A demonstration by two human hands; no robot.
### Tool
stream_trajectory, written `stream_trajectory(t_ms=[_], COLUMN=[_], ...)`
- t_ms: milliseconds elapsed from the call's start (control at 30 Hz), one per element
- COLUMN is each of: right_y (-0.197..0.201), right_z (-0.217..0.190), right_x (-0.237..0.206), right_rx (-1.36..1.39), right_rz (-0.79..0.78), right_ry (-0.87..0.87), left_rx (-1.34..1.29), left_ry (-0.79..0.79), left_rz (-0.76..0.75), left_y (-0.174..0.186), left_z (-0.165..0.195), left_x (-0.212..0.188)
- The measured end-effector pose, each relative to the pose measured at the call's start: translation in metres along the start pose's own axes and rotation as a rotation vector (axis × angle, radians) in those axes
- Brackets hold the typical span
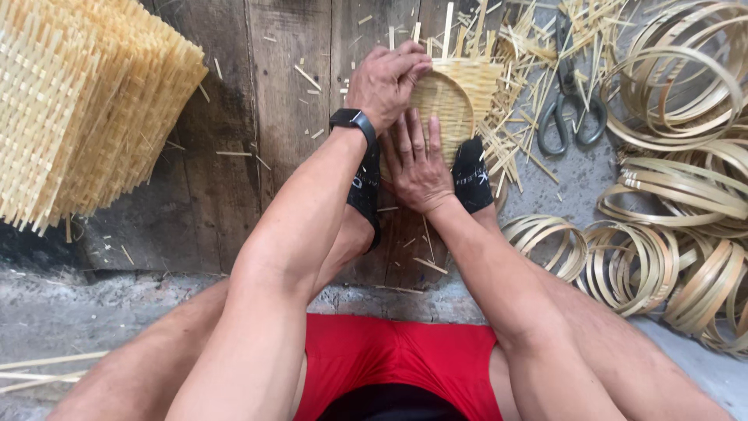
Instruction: The person sits on the floor assembling woven bamboo basket trays. They bend a thin bamboo rim hoop around a square woven mat, press the mat into a round wooden mold, trim the protruding strip ends with scissors, and set finished round trays aside.
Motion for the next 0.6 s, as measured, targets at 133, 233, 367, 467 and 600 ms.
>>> stream_trajectory(t_ms=[133,233,367,467,600], right_y=[0.030,0.042,0.021,-0.002,-0.028], right_z=[0.016,0.068,0.105,0.110,0.126], right_x=[0.011,0.032,0.065,0.070,0.067], right_rx=[0.340,0.511,0.634,0.903,1.130], right_rz=[-0.062,0.113,0.187,0.096,-0.014], right_ry=[-0.041,-0.031,-0.366,-0.531,-0.660], left_rx=[0.009,0.025,-0.080,-0.213,-0.310], left_ry=[-0.067,-0.158,-0.054,0.143,0.283], left_rz=[-0.021,-0.074,0.006,-0.015,-0.025], left_y=[0.007,0.010,0.007,0.003,-0.003], left_z=[0.000,-0.001,-0.005,-0.011,-0.018], left_x=[0.010,0.012,0.012,0.017,0.024])
Point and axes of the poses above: each hand's wrist, its own x-axis towards the middle knuckle, its own y-axis out of the back of the hand, z = x × y, the point moved 1 cm from there along x, towards the middle knuckle, and after that the axes turned 9 degrees about -y, right-handed, at the moved point
